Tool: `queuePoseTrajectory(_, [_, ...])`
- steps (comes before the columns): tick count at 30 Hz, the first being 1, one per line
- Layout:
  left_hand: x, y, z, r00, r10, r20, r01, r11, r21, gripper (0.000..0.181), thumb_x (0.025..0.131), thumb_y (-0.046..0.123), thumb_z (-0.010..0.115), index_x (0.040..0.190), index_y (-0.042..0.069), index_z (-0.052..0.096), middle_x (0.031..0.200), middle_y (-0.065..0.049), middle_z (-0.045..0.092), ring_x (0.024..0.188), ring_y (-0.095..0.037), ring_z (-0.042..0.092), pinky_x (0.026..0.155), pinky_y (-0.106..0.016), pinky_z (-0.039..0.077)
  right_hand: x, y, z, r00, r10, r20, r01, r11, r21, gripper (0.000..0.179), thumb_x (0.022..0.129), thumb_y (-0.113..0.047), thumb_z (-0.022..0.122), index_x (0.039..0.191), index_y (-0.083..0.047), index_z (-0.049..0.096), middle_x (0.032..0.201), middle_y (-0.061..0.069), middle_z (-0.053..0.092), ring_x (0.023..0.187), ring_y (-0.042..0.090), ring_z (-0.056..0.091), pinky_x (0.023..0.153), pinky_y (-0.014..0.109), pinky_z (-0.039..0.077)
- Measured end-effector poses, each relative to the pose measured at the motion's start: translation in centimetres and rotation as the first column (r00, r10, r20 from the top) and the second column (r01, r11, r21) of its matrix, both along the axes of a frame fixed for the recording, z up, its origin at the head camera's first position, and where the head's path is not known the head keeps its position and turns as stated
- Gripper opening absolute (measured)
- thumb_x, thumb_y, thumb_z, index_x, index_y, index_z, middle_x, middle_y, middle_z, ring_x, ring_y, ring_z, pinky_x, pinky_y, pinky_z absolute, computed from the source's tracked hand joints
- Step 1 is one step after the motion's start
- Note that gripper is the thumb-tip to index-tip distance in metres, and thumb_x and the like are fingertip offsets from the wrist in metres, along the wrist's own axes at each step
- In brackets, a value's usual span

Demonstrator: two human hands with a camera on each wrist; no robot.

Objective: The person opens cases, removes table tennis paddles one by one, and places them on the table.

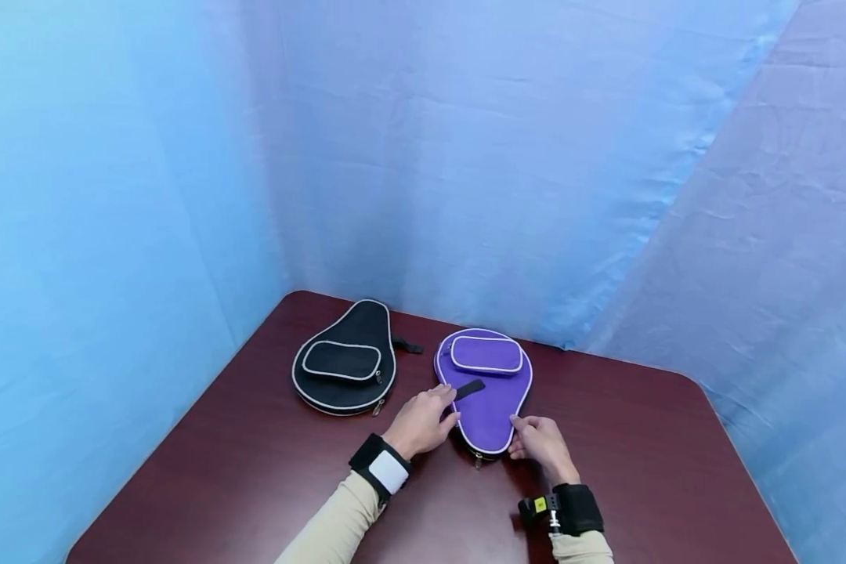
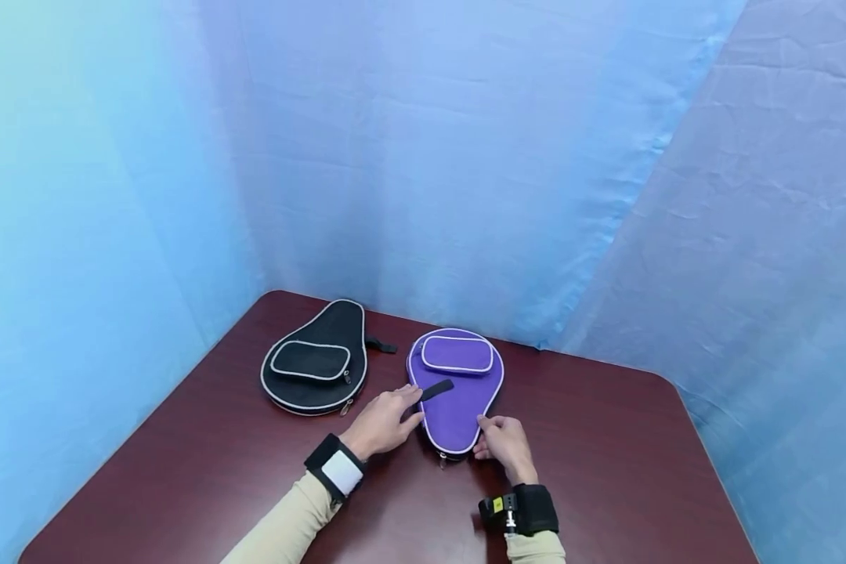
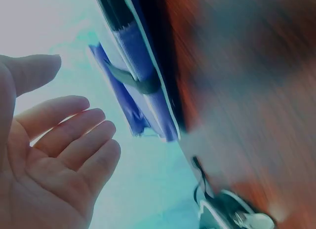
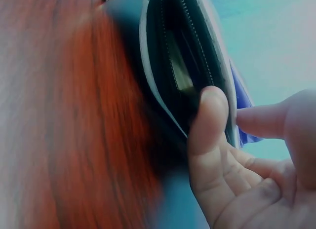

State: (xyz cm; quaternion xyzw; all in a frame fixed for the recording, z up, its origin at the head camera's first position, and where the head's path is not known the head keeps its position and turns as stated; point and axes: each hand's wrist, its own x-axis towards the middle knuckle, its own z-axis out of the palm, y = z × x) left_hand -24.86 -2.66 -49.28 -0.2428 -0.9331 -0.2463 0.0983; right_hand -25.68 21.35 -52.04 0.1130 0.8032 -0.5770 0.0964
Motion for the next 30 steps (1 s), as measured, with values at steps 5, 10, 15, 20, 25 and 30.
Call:
queuePoseTrajectory(5, [0.1, -0.7, 0.0, 1.000, 0.006, 0.015, -0.006, 1.000, 0.022, 0.043, 0.096, 0.021, 0.064, 0.131, -0.003, 0.062, 0.134, -0.019, 0.061, 0.128, -0.030, 0.057, 0.104, -0.041, 0.047, -0.3, 0.4, 0.0, 0.999, -0.027, -0.032, 0.028, 0.999, 0.038, 0.028, 0.101, -0.020, 0.054, 0.089, 0.004, 0.063, 0.059, 0.005, 0.057, 0.052, 0.016, 0.059, 0.053, 0.030, 0.054])
queuePoseTrajectory(10, [0.1, -0.9, 0.2, 1.000, 0.020, 0.016, -0.021, 0.999, 0.040, 0.041, 0.096, 0.022, 0.064, 0.130, -0.002, 0.063, 0.133, -0.018, 0.063, 0.125, -0.028, 0.059, 0.102, -0.041, 0.049, -0.4, 0.3, 0.4, 0.998, -0.033, -0.049, 0.035, 0.998, 0.042, 0.028, 0.101, -0.020, 0.054, 0.091, 0.005, 0.064, 0.060, 0.006, 0.057, 0.052, 0.016, 0.058, 0.055, 0.031, 0.055])
queuePoseTrajectory(15, [0.0, -0.9, 0.3, 1.000, 0.020, 0.006, -0.020, 0.998, 0.056, 0.041, 0.097, 0.022, 0.063, 0.130, -0.002, 0.063, 0.131, -0.018, 0.063, 0.124, -0.028, 0.060, 0.102, -0.042, 0.049, -0.5, 0.4, 0.8, 0.998, -0.038, -0.042, 0.040, 0.998, 0.043, 0.028, 0.101, -0.021, 0.055, 0.098, 0.005, 0.064, 0.061, 0.005, 0.057, 0.054, 0.016, 0.059, 0.056, 0.031, 0.055])
queuePoseTrajectory(20, [0.0, -0.7, 0.1, 1.000, 0.030, -0.006, -0.029, 0.998, 0.057, 0.041, 0.096, 0.022, 0.063, 0.130, -0.001, 0.063, 0.130, -0.018, 0.064, 0.122, -0.028, 0.061, 0.100, -0.042, 0.050, -0.4, 0.3, 1.2, 0.998, -0.036, -0.047, 0.038, 0.998, 0.054, 0.027, 0.100, -0.021, 0.057, 0.099, 0.005, 0.063, 0.063, 0.005, 0.058, 0.055, 0.016, 0.059, 0.058, 0.031, 0.056])
queuePoseTrajectory(25, [-0.1, -0.5, 0.3, 1.000, 0.022, -0.002, -0.022, 0.998, 0.066, 0.042, 0.097, 0.024, 0.063, 0.130, -0.002, 0.063, 0.132, -0.018, 0.063, 0.122, -0.028, 0.061, 0.101, -0.040, 0.050, -0.4, 0.0, 1.7, 0.996, -0.021, -0.086, 0.027, 0.997, 0.072, 0.022, 0.099, -0.017, 0.058, 0.097, 0.005, 0.060, 0.063, 0.005, 0.059, 0.054, 0.016, 0.059, 0.058, 0.031, 0.056])
queuePoseTrajectory(30, [0.0, -0.3, 0.8, 1.000, -0.005, 0.015, 0.004, 0.995, 0.095, 0.044, 0.097, 0.024, 0.063, 0.131, -0.004, 0.061, 0.133, -0.020, 0.061, 0.124, -0.028, 0.060, 0.103, -0.039, 0.049, -0.4, -0.3, 2.3, 0.991, -0.004, -0.133, 0.013, 0.998, 0.068, 0.017, 0.098, -0.011, 0.060, 0.100, 0.006, 0.057, 0.062, 0.003, 0.060, 0.053, 0.015, 0.059, 0.057, 0.033, 0.057])
